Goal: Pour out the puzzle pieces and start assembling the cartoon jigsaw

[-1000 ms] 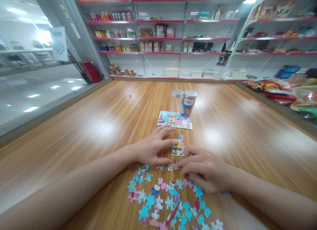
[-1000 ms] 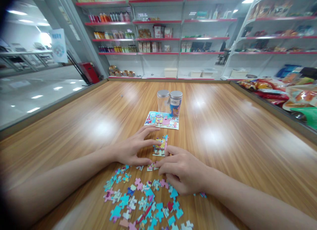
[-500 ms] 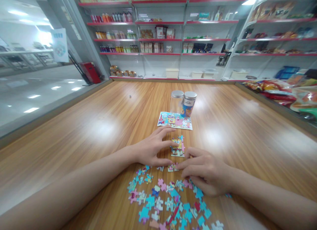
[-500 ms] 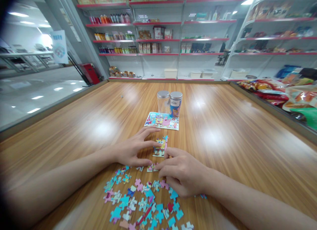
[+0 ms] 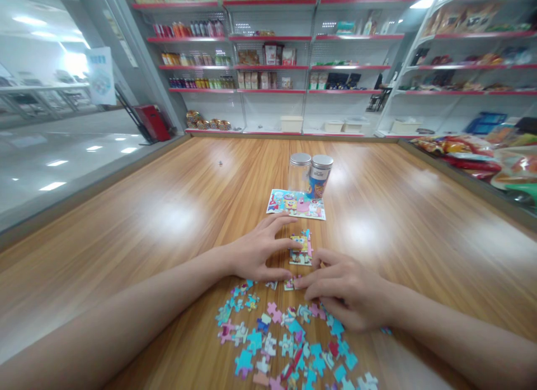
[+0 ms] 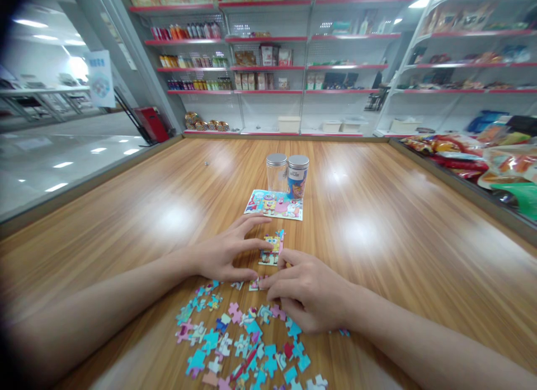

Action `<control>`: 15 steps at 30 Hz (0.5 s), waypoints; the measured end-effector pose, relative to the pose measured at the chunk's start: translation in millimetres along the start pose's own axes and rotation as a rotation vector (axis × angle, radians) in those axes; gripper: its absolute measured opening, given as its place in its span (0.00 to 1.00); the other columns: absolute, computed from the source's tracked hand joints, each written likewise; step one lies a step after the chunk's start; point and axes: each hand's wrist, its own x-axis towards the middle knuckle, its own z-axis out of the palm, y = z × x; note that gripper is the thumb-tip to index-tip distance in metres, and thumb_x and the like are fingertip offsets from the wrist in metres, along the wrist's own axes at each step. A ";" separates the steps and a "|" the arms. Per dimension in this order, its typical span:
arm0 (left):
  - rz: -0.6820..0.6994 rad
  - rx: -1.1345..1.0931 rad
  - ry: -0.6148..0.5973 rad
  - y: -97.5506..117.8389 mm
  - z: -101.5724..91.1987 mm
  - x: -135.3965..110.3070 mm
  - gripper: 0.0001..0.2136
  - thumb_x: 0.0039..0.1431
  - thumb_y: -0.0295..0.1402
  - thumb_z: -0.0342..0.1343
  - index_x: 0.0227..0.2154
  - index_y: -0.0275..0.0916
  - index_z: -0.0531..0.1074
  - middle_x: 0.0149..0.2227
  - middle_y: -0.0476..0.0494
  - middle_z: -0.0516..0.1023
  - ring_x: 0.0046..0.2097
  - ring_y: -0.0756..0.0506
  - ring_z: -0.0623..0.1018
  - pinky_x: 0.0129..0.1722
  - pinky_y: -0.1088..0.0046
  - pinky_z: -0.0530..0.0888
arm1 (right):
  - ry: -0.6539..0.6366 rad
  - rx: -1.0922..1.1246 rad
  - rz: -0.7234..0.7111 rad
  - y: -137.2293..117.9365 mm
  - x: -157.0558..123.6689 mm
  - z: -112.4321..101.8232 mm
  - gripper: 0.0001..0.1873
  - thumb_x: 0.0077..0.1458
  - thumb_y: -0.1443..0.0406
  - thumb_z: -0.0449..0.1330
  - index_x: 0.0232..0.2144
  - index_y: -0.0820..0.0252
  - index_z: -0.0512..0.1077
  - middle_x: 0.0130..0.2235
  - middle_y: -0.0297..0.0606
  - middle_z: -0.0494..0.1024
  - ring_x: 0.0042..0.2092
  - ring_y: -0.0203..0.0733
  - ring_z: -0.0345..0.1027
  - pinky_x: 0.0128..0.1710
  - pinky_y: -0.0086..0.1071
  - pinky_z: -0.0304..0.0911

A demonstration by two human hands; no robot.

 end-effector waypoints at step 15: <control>-0.025 -0.076 0.013 -2.5 -1.0 -2.7 0.34 0.54 0.51 0.65 0.62 0.45 0.66 0.69 0.33 0.54 0.70 0.26 0.51 0.67 0.37 0.57 | 0.056 -0.105 -0.027 5.2 -6.0 -1.0 0.13 0.49 0.77 0.55 0.33 0.59 0.73 0.38 0.36 0.83 0.31 0.40 0.57 0.32 0.37 0.58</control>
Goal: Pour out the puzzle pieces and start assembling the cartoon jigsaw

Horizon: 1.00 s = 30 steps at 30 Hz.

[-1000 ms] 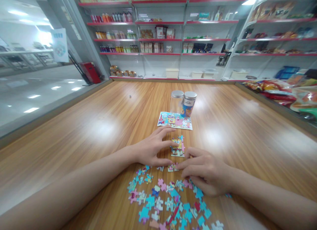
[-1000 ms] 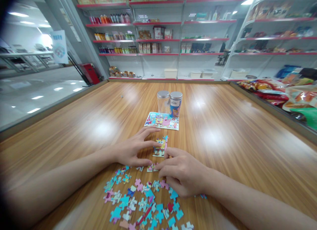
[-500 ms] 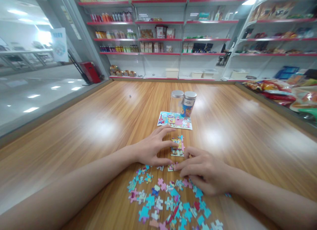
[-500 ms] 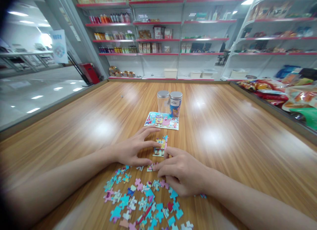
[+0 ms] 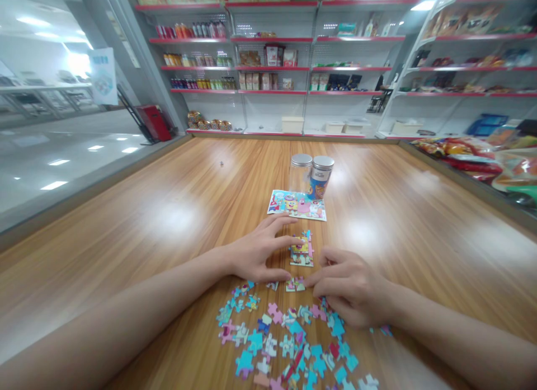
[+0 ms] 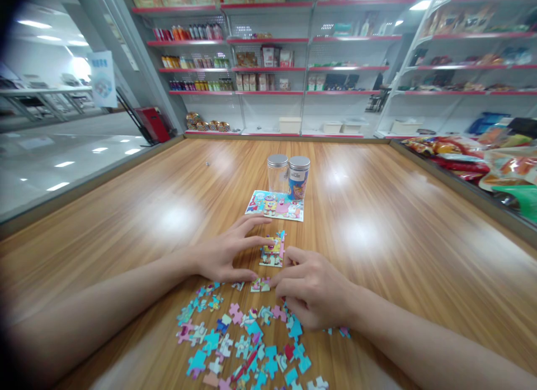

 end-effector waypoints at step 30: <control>-0.013 0.062 -0.021 0.8 2.2 0.0 0.34 0.55 0.54 0.63 0.62 0.45 0.65 0.69 0.34 0.54 0.70 0.26 0.50 0.67 0.38 0.57 | -0.047 0.115 0.107 -1.0 0.8 -1.7 0.17 0.46 0.79 0.55 0.35 0.61 0.75 0.43 0.37 0.83 0.35 0.40 0.61 0.38 0.36 0.63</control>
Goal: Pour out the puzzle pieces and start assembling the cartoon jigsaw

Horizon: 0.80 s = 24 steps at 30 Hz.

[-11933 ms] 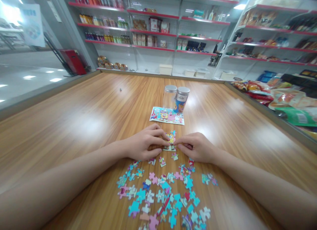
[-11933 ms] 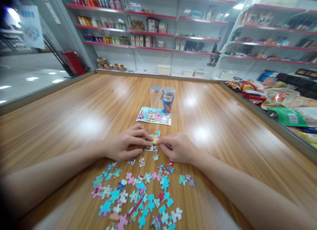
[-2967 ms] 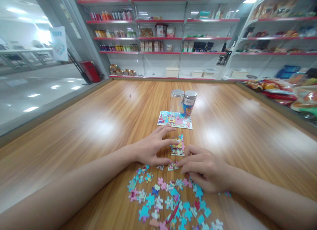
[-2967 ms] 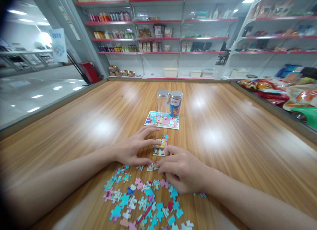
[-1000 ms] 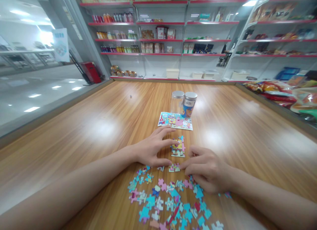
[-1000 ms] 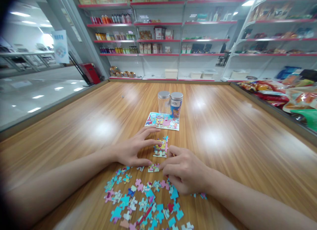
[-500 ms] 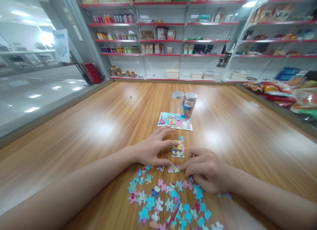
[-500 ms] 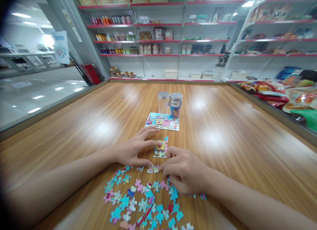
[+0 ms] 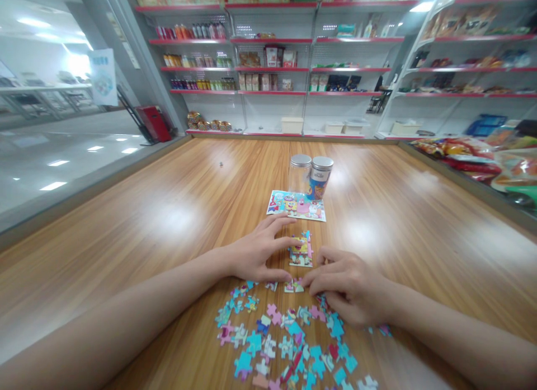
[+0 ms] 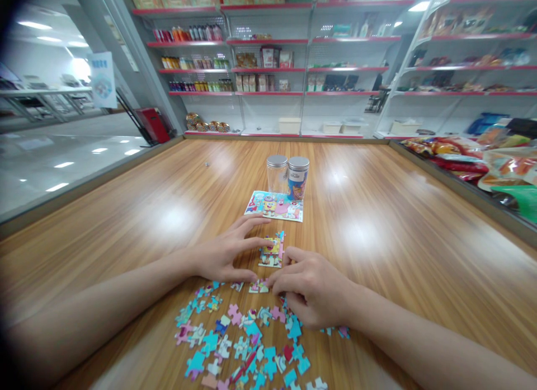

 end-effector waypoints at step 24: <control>0.013 -0.014 -0.050 3.6 -5.7 2.2 0.32 0.57 0.51 0.61 0.62 0.44 0.66 0.70 0.34 0.50 0.71 0.27 0.49 0.68 0.41 0.56 | 0.054 -0.036 -0.027 2.8 -3.2 3.4 0.11 0.48 0.79 0.55 0.29 0.60 0.71 0.37 0.34 0.83 0.33 0.40 0.57 0.34 0.35 0.58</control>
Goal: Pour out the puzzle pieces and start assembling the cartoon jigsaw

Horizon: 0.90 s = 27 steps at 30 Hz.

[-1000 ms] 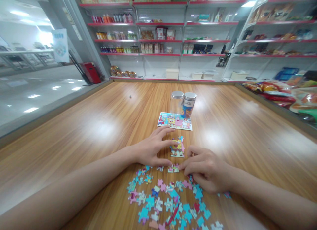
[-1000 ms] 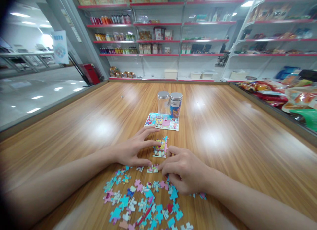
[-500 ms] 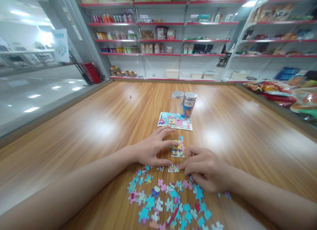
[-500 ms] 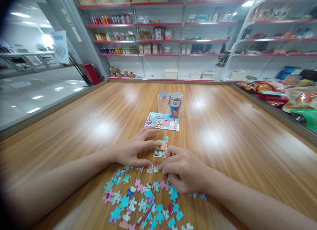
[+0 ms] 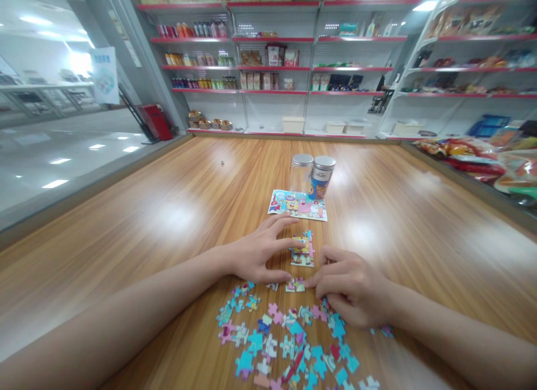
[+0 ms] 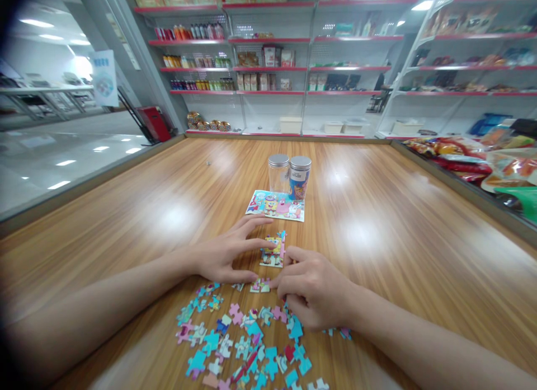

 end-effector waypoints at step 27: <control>-0.045 -0.043 -0.021 -2.7 0.8 -0.7 0.37 0.56 0.52 0.63 0.66 0.49 0.60 0.71 0.37 0.47 0.72 0.27 0.46 0.68 0.39 0.53 | -0.049 0.014 0.047 -1.8 2.8 -2.4 0.11 0.49 0.78 0.55 0.28 0.59 0.72 0.34 0.35 0.82 0.33 0.40 0.59 0.36 0.36 0.59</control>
